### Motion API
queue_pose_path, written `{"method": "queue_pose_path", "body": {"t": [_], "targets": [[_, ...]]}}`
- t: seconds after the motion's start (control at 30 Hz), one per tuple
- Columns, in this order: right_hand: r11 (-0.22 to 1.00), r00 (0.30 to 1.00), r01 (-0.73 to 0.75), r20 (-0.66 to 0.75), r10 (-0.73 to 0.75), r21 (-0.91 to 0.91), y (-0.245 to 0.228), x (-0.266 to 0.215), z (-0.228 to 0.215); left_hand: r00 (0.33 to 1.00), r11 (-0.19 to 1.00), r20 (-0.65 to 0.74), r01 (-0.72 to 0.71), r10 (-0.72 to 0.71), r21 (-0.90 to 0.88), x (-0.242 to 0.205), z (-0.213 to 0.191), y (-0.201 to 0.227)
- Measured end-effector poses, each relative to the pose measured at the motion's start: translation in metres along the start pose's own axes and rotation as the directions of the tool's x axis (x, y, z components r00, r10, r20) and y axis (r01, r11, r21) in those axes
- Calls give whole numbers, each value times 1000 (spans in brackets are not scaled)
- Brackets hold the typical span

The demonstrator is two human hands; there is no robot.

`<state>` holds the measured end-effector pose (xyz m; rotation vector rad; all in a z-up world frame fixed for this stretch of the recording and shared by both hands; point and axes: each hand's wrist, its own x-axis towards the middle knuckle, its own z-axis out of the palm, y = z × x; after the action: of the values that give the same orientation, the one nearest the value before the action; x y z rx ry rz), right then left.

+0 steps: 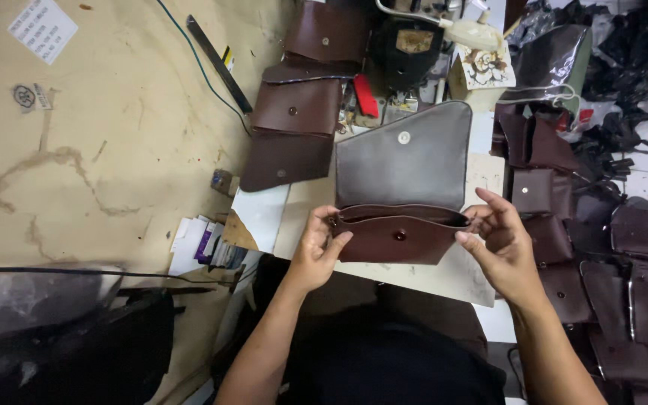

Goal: The person picks up a brown leather pouch and a zipper, then inserts the zipper into the pouch opening. They align the zipper tape with the pouch edge and press it into place by hand, smoothing the seam. The person repeats this process on a second pouch, then places a red patterned insert into the finished pouch.

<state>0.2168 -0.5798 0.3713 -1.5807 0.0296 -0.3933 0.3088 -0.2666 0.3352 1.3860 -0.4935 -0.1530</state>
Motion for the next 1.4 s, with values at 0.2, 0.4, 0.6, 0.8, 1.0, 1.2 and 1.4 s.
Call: {"method": "queue_pose_path", "body": {"t": [0.2, 0.4, 0.6, 0.8, 1.0, 1.2, 1.4], "targets": [[952, 995, 78, 79, -57, -297, -38, -5, 3, 998, 920, 14, -57, 56, 388, -3, 8, 52], [869, 951, 208, 302, -71, -450, -59, -2, -7, 985, 874, 173, -106, 25, 474, 7, 12, 79], [758, 917, 230, 396, 40, -610, -56, 3, -29, 940, 883, 340, -143, -20, 446, 17, 19, 90], [665, 915, 278, 403, 37, -693, -75, 12, -31, 868, 713, 422, -120, -262, 691, 27, 11, 109], [631, 901, 355, 432, -35, -689, -77, 18, -32, 873, 725, 435, -154, -218, 671, 40, 20, 113], [733, 899, 268, 436, 43, -625, -76, 39, -27, 918, 845, 370, -84, -141, 528, 52, 19, 104], [738, 858, 70, 418, 300, -672, -15, 47, -23, 785, 683, 268, 252, -559, 685, 57, 7, 78]]}}
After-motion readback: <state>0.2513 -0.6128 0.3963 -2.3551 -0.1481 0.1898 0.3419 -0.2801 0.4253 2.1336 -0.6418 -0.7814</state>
